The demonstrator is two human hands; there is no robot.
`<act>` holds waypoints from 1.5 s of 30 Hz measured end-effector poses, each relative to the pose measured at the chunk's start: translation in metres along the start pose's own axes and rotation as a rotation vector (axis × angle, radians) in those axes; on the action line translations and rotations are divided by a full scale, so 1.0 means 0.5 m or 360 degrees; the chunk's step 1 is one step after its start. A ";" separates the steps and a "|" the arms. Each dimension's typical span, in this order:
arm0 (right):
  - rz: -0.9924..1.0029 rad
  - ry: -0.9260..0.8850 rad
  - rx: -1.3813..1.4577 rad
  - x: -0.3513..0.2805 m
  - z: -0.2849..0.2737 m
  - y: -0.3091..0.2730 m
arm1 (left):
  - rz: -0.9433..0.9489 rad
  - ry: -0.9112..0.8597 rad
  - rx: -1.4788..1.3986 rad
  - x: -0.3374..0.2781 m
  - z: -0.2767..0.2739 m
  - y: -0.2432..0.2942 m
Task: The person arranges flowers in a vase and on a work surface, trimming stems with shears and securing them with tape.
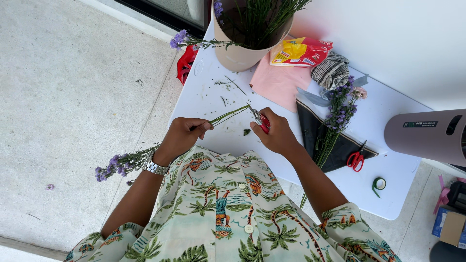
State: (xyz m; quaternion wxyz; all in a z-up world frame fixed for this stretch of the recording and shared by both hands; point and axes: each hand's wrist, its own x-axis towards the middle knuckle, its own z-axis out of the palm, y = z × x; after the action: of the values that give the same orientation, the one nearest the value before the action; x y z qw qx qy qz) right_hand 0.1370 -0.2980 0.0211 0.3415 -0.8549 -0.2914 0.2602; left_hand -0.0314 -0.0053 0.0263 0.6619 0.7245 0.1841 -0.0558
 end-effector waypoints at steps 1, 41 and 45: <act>0.0000 -0.0001 0.0000 -0.001 0.000 -0.001 | -0.0001 0.0000 -0.0001 0.000 -0.001 -0.002; -0.0009 0.0560 -0.0071 -0.008 0.168 0.014 | 0.0105 0.0051 -0.0183 -0.022 0.028 -0.034; -0.0006 0.0583 -0.0091 -0.007 0.161 0.020 | 0.0117 0.0050 -0.0155 -0.020 0.035 -0.047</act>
State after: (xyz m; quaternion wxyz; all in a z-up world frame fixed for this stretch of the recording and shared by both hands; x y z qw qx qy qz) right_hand 0.0861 -0.2715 -0.0364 0.3649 -0.8967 -0.2332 0.0912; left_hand -0.0456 -0.0229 0.0056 0.6951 0.6984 0.1702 -0.0112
